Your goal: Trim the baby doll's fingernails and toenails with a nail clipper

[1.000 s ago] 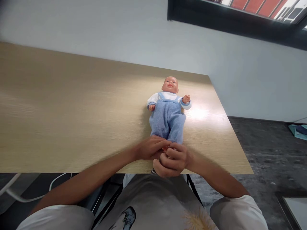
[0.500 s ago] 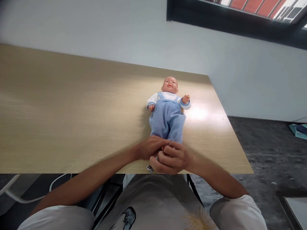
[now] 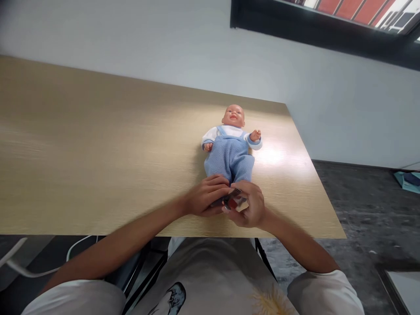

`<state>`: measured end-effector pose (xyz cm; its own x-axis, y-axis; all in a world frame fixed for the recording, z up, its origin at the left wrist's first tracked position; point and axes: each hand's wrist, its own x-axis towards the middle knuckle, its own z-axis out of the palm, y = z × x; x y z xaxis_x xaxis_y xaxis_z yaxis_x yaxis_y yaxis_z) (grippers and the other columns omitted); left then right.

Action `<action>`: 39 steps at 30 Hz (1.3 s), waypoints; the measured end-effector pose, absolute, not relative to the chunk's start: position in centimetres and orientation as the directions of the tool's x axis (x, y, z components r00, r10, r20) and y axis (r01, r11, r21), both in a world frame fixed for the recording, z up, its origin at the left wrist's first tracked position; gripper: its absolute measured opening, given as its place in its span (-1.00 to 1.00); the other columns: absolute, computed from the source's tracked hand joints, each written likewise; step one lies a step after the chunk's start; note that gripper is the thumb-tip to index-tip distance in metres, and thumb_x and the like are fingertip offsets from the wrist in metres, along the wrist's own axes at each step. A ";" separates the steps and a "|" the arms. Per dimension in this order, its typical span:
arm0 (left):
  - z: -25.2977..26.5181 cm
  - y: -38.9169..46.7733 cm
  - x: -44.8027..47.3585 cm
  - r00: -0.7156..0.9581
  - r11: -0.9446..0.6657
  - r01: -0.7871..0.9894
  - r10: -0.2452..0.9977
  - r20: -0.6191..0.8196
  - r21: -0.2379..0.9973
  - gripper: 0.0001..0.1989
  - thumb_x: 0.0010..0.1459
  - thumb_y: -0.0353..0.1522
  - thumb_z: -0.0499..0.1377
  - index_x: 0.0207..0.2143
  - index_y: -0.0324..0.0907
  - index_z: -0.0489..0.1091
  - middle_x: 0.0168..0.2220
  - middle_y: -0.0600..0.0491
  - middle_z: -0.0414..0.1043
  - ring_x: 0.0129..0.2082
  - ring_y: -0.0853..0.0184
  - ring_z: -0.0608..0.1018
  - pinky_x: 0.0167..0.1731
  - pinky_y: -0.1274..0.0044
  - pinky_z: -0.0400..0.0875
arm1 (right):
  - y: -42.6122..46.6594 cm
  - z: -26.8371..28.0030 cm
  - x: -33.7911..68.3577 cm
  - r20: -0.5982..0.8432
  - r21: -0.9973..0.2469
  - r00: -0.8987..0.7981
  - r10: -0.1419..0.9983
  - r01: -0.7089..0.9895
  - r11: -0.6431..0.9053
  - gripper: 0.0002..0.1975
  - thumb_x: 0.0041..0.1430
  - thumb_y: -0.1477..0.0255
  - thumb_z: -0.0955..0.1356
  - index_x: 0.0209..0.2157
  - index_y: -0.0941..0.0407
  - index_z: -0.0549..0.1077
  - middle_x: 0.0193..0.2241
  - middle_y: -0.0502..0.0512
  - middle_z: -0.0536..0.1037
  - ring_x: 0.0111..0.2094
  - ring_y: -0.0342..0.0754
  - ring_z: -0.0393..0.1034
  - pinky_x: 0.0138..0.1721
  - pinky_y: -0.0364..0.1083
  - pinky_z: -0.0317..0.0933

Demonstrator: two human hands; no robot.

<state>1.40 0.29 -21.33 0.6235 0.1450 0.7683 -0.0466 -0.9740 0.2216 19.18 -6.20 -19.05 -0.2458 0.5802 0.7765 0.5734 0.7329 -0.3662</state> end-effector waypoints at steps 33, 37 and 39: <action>-22.8 1.5 2.2 0.655 -0.977 0.019 0.173 0.735 0.212 -0.59 0.30 -0.07 0.10 -0.27 -0.26 0.46 -0.32 -0.04 0.53 -0.18 0.30 0.52 -0.01 0.47 0.28 | -5.6 -15.0 18.8 0.371 -0.457 -0.420 0.828 0.694 0.556 -0.62 0.18 0.36 0.27 0.00 0.24 0.30 -0.59 -0.10 0.30 -0.50 -0.63 0.13 -0.36 -0.57 0.08; -22.7 1.5 2.0 0.600 -0.985 -0.020 0.124 0.790 0.169 -0.61 0.31 -0.12 0.10 -0.33 -0.24 0.51 -0.29 0.00 0.55 -0.13 0.29 0.52 0.03 0.44 0.25 | -5.3 -14.4 17.9 0.387 -0.356 -0.488 0.782 0.703 0.615 -0.60 0.17 0.36 0.28 0.02 0.25 0.33 -0.63 -0.10 0.25 -0.52 -0.63 0.06 -0.39 -0.56 0.01; -22.7 1.5 2.0 0.582 -0.987 -0.034 0.108 0.806 0.157 -0.60 0.34 -0.14 0.07 -0.33 -0.25 0.52 -0.30 -0.01 0.55 -0.18 0.30 0.53 -0.01 0.43 0.26 | -5.2 -14.2 17.6 0.392 -0.303 -0.520 0.759 0.706 0.640 -0.59 0.17 0.37 0.28 0.04 0.23 0.34 -0.62 -0.10 0.25 -0.51 -0.62 0.03 -0.37 -0.54 0.01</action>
<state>1.97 1.50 -22.66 0.5823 0.1081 0.8058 -0.0343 -0.9870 0.1572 17.59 -5.21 -14.24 -0.5197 0.7593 0.3915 0.7062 0.6397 -0.3033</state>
